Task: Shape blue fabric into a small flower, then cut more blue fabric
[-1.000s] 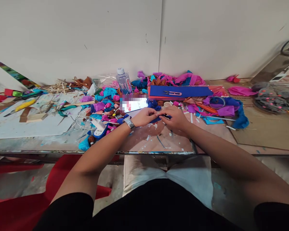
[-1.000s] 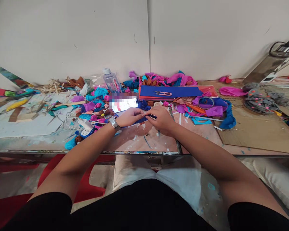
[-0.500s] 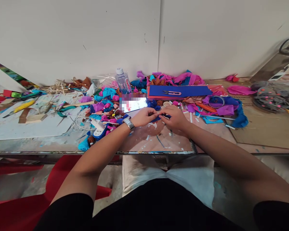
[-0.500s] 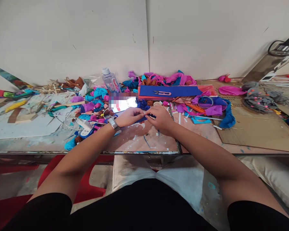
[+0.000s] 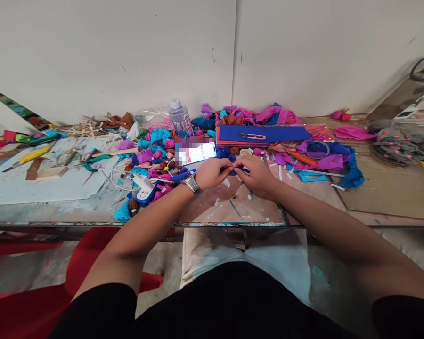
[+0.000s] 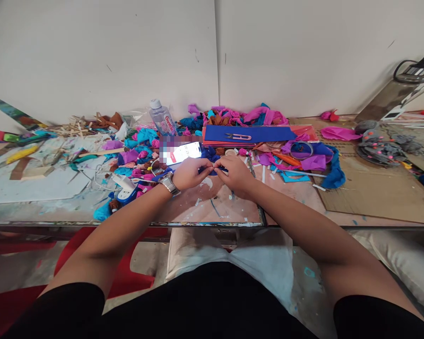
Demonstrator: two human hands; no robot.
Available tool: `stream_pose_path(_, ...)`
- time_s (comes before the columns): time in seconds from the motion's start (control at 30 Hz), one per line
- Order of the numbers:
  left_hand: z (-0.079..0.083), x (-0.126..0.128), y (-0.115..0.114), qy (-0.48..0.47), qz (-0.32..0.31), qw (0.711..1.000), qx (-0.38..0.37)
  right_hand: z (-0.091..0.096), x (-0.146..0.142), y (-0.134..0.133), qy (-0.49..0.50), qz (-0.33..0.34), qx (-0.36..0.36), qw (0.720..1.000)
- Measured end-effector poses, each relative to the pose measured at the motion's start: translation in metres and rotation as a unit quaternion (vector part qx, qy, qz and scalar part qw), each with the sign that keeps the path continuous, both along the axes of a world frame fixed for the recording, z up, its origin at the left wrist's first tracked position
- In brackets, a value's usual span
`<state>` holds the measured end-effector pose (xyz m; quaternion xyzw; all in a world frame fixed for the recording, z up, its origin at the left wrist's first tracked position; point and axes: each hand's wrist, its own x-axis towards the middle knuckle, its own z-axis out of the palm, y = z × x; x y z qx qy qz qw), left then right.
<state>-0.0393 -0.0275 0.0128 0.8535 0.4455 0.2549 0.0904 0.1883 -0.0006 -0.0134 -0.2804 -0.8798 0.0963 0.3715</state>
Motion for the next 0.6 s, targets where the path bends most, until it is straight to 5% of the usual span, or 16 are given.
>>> stream_pose_path(0.6,-0.0038,0.0,0.0001,0.062,-0.018,0.996,0.066,0.0023,-0.0022,0.0009,-0.001,0.016,-0.059,0.998)
